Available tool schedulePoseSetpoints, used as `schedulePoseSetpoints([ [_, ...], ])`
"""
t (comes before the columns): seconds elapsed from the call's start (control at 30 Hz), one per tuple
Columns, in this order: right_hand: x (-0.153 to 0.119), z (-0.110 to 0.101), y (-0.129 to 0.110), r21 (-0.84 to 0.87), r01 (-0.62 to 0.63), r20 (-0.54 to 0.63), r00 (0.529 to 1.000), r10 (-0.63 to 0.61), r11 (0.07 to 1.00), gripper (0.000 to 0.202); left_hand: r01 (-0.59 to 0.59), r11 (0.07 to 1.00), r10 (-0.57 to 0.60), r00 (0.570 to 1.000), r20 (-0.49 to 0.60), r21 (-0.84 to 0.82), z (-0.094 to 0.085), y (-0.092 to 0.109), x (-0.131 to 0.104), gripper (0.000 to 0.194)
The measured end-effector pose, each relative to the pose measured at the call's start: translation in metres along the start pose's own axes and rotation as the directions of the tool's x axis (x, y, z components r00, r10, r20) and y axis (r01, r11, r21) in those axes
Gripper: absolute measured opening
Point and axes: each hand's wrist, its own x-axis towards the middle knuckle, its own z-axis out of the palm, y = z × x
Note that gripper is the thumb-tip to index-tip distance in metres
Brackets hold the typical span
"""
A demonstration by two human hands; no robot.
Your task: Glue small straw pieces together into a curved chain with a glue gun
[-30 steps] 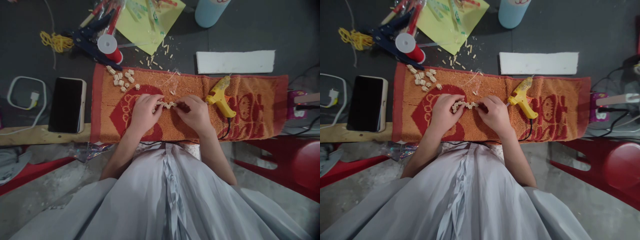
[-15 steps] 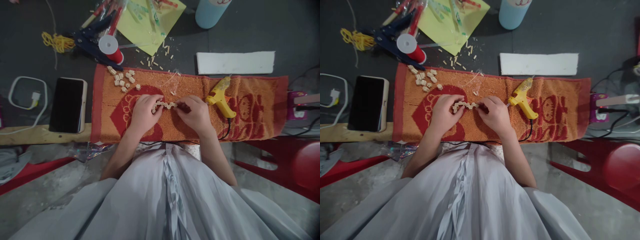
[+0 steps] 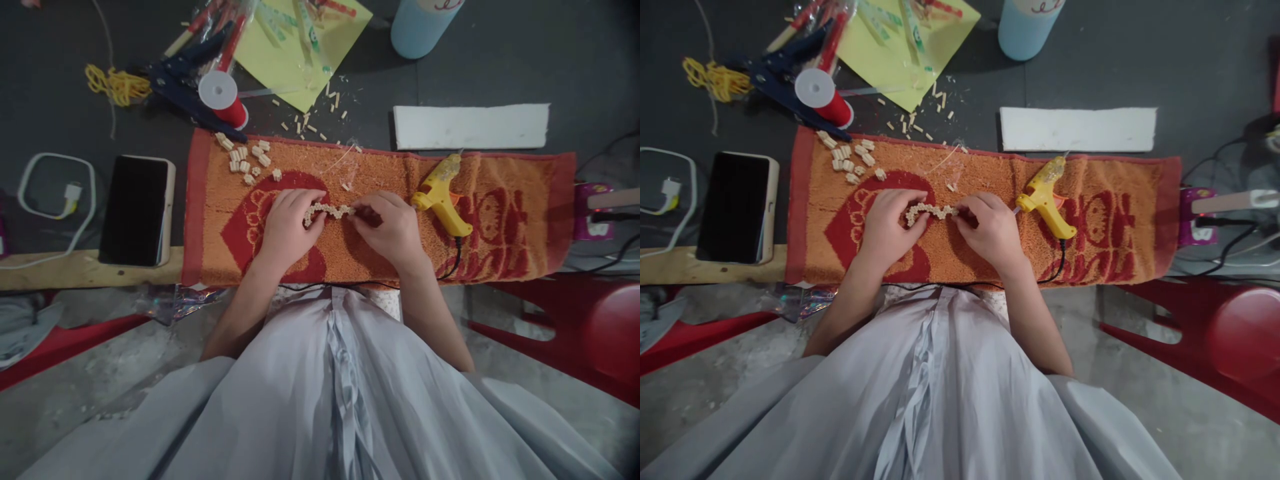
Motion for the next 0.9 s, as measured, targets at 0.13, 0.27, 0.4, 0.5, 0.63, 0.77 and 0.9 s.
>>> schedulePoseSetpoints([
  [0.13,0.0001,0.0002,0.0,-0.002,0.011,-0.01,1.0,-0.011,1.0,0.009,0.004,1.0,-0.004,1.0,0.003,-0.003,0.0002,-0.0004,0.0008,0.026],
  [0.27,0.0002,0.0003,0.0001,0.004,-0.005,0.003,1.0,0.005,1.0,0.009,0.016,1.0,-0.016,1.0,0.017,0.01,-0.0001,-0.0003,0.001,0.026],
  [0.4,0.0001,0.0013,0.0006,-0.009,0.015,-0.012,1.0,-0.015,1.0,0.009,0.007,1.0,-0.007,1.0,0.024,0.009,-0.0002,-0.0003,0.0008,0.026],
  [0.5,-0.0002,0.0023,0.0014,-0.017,0.04,-0.029,0.999,-0.041,0.999,0.009,-0.01,1.0,0.01,1.0,0.021,0.011,0.0003,-0.0006,0.001,0.023],
  [0.63,-0.0002,0.0024,0.002,-0.016,0.031,-0.017,0.999,-0.031,0.999,0.009,-0.03,0.999,0.03,0.999,0.011,0.025,0.0013,-0.0016,0.0013,0.019],
  [0.77,0.0003,0.0016,0.0016,-0.016,0.019,-0.005,1.0,-0.019,1.0,0.008,-0.046,0.999,0.046,0.999,0.013,0.028,0.0015,-0.0017,0.0017,0.016],
  [0.9,0.0009,0.001,0.0012,-0.006,0.037,-0.016,0.999,-0.037,0.999,0.008,-0.04,0.998,0.039,0.999,0.022,0.039,0.0011,-0.0012,0.0022,0.016],
])
